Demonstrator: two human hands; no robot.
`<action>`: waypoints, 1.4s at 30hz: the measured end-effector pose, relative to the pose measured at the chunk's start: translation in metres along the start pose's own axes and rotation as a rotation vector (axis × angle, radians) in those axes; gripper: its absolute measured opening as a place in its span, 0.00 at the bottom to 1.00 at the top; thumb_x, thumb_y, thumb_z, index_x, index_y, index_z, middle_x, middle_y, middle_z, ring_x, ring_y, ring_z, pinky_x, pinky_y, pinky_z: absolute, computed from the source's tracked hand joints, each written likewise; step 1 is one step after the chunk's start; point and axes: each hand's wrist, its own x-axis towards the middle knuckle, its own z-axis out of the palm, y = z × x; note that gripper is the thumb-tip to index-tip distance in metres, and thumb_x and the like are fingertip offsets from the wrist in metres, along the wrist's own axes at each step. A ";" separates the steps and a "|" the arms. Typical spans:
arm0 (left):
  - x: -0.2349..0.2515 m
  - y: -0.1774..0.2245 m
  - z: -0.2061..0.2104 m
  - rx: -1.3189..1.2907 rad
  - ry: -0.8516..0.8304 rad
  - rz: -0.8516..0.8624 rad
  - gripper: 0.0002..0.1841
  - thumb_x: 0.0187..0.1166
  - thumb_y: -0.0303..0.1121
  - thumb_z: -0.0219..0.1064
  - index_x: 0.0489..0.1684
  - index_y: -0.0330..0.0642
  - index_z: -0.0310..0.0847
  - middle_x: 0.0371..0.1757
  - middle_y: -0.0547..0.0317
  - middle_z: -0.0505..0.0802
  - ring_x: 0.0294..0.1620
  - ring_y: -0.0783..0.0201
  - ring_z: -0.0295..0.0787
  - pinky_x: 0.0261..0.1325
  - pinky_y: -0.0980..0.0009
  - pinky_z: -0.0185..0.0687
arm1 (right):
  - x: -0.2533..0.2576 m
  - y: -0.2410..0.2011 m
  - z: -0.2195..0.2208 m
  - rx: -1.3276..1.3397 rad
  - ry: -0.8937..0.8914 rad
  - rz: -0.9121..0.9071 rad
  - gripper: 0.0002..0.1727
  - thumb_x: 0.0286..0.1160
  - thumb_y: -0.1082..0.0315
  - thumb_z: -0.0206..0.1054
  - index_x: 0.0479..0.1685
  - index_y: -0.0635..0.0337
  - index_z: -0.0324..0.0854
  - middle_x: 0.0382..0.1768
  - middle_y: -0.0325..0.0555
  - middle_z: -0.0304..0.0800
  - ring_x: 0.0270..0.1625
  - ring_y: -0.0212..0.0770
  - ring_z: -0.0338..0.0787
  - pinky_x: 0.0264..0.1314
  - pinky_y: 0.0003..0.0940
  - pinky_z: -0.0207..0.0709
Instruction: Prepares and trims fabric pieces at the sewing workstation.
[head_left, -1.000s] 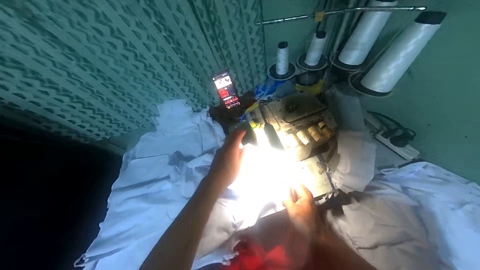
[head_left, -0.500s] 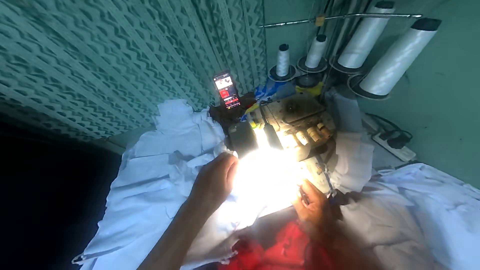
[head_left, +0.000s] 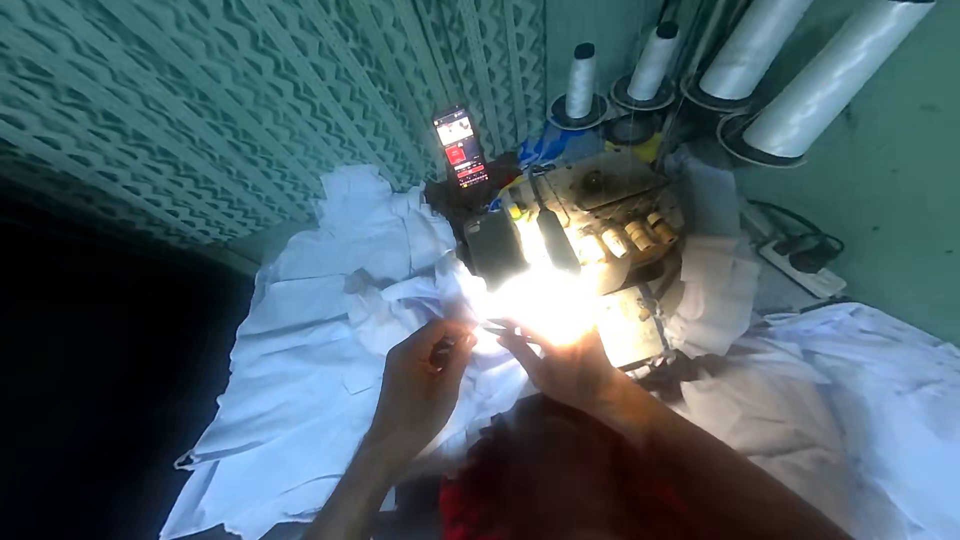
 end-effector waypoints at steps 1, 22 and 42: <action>0.000 0.001 0.000 0.009 0.000 0.009 0.06 0.84 0.35 0.65 0.44 0.46 0.86 0.42 0.66 0.97 0.40 0.68 0.96 0.42 0.71 0.96 | 0.002 0.001 0.002 -0.004 0.002 -0.015 0.16 0.84 0.50 0.64 0.51 0.47 0.93 0.38 0.36 0.97 0.40 0.34 0.94 0.40 0.36 0.87; 0.072 0.029 0.077 0.789 -0.143 0.069 0.24 0.69 0.46 0.70 0.60 0.42 0.86 0.51 0.49 0.95 0.41 0.48 0.95 0.40 0.48 0.87 | -0.092 0.014 -0.015 0.088 0.046 0.243 0.17 0.75 0.49 0.71 0.48 0.52 0.93 0.34 0.36 0.94 0.34 0.29 0.91 0.36 0.29 0.87; 0.083 0.003 0.024 0.092 -0.365 -0.409 0.07 0.74 0.34 0.74 0.28 0.45 0.84 0.18 0.66 0.85 0.12 0.73 0.77 0.18 0.75 0.75 | 0.021 0.046 -0.004 -0.233 0.069 -0.151 0.14 0.83 0.59 0.63 0.41 0.51 0.94 0.34 0.43 0.95 0.41 0.42 0.94 0.44 0.39 0.88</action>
